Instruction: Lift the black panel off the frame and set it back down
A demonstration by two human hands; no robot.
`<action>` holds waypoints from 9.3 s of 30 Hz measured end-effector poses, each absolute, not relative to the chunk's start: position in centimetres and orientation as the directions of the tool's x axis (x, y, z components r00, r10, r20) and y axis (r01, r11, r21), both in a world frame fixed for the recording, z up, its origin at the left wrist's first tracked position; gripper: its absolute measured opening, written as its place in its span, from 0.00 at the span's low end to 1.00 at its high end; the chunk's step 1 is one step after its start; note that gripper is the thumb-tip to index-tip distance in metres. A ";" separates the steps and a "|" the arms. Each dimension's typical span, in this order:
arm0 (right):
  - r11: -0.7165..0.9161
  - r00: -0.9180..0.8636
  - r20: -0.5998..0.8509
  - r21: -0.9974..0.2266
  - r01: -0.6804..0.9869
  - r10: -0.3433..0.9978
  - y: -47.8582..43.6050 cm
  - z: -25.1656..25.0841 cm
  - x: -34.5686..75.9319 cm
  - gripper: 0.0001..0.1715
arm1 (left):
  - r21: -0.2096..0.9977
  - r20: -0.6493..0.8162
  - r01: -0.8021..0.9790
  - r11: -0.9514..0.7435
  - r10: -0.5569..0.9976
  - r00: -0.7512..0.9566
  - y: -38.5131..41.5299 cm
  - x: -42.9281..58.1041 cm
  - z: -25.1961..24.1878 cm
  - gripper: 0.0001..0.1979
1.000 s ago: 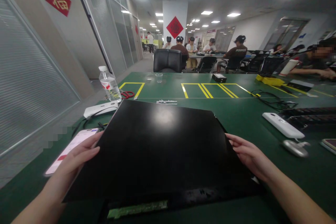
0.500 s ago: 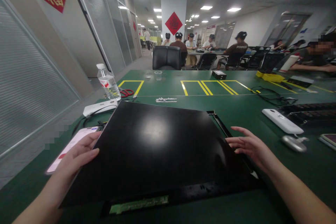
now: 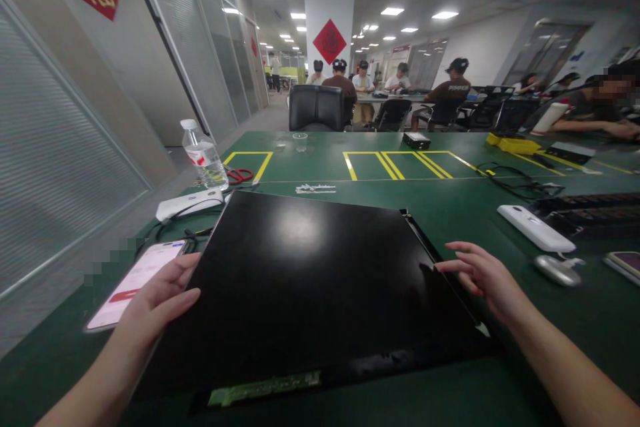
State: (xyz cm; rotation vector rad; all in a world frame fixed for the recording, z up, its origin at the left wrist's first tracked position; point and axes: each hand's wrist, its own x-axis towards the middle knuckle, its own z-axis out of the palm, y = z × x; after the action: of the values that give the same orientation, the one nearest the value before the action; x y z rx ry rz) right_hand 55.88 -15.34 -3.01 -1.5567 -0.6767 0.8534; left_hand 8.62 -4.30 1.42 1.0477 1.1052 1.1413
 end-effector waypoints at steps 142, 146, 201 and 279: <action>-0.379 0.516 0.011 -0.666 0.643 0.856 -15.4 -3.8 56.1 0.14 | 0.954 -0.238 -0.115 0.276 0.933 0.270 -4.2 10.8 -2.6 0.37; -0.390 0.518 0.009 -0.647 0.656 0.856 -15.4 -3.9 56.2 0.14 | 0.989 -0.149 0.038 0.144 0.964 0.220 -3.8 10.2 -3.1 0.32; -0.376 0.538 -0.006 -0.722 0.581 0.843 -15.1 -3.5 55.4 0.20 | 0.500 0.094 0.589 -0.634 0.717 0.691 -4.6 7.8 -2.7 0.32; -0.385 0.463 0.035 -0.501 0.775 0.886 -14.8 -5.8 58.2 0.17 | 0.527 0.016 0.808 -0.264 0.954 0.301 -2.4 8.4 -2.4 0.09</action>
State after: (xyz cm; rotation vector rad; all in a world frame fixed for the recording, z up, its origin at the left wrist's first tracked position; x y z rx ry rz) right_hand 58.20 -14.83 -5.81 -2.2646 -1.3866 0.3299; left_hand 8.36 -2.38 -2.41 2.1530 1.5707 0.4658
